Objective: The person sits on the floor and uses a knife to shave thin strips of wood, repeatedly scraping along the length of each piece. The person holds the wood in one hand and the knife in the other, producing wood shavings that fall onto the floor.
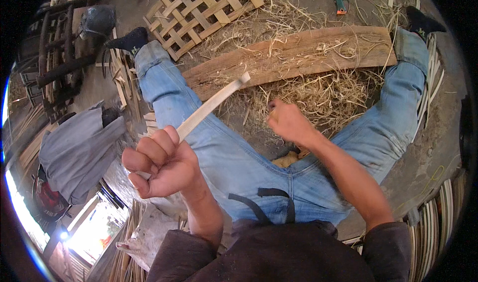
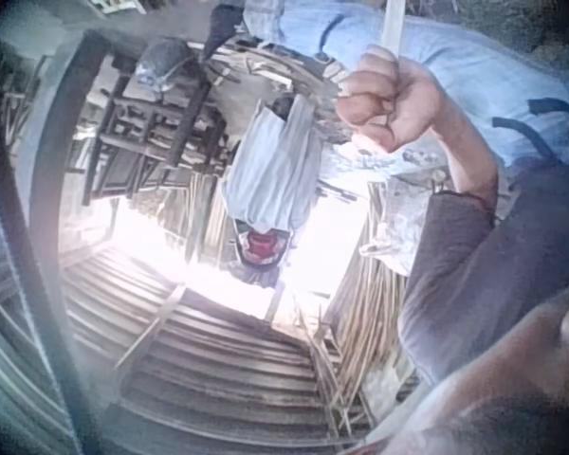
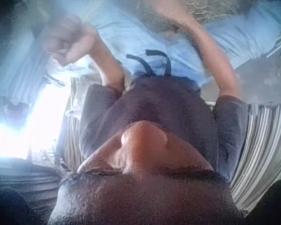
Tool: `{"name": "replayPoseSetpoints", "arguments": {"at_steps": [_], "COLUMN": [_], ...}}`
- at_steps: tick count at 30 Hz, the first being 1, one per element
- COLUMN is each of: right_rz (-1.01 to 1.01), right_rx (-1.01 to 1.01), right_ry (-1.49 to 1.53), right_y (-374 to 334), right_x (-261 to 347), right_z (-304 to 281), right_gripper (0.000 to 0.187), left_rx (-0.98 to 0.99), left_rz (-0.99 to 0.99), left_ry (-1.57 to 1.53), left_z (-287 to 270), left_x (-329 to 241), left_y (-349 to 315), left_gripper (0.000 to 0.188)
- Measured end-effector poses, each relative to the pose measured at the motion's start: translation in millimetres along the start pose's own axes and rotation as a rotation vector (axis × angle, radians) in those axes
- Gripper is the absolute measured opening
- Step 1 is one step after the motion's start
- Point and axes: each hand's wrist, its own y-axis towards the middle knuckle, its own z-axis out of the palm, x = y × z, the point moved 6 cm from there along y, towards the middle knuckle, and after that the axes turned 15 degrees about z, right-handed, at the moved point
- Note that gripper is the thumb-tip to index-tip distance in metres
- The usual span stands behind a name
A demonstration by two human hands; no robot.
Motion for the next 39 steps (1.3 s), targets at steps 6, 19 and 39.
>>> {"name": "replayPoseSetpoints", "arguments": {"at_steps": [6, 19, 39], "right_rz": [0.096, 0.24, 0.157], "right_rx": [0.042, -0.008, 0.078], "right_ry": [0.084, 0.015, 0.074], "right_y": [-17.6, -0.3, -18.6], "right_x": [13.1, -29.0, 21.5], "right_z": [6.5, 7.8, 46.5], "right_gripper": [0.027, 0.032, 0.031], "left_rx": [0.005, -0.023, -0.591], "left_rz": [-0.002, 0.006, 0.148], "left_ry": [0.057, -0.005, 0.479], "left_z": [-6.6, -13.8, -53.4], "left_x": [-3.9, -6.0, -20.2], "left_y": [-2.6, -3.1, 2.3], "left_gripper": [0.042, 0.039, 0.03]}}
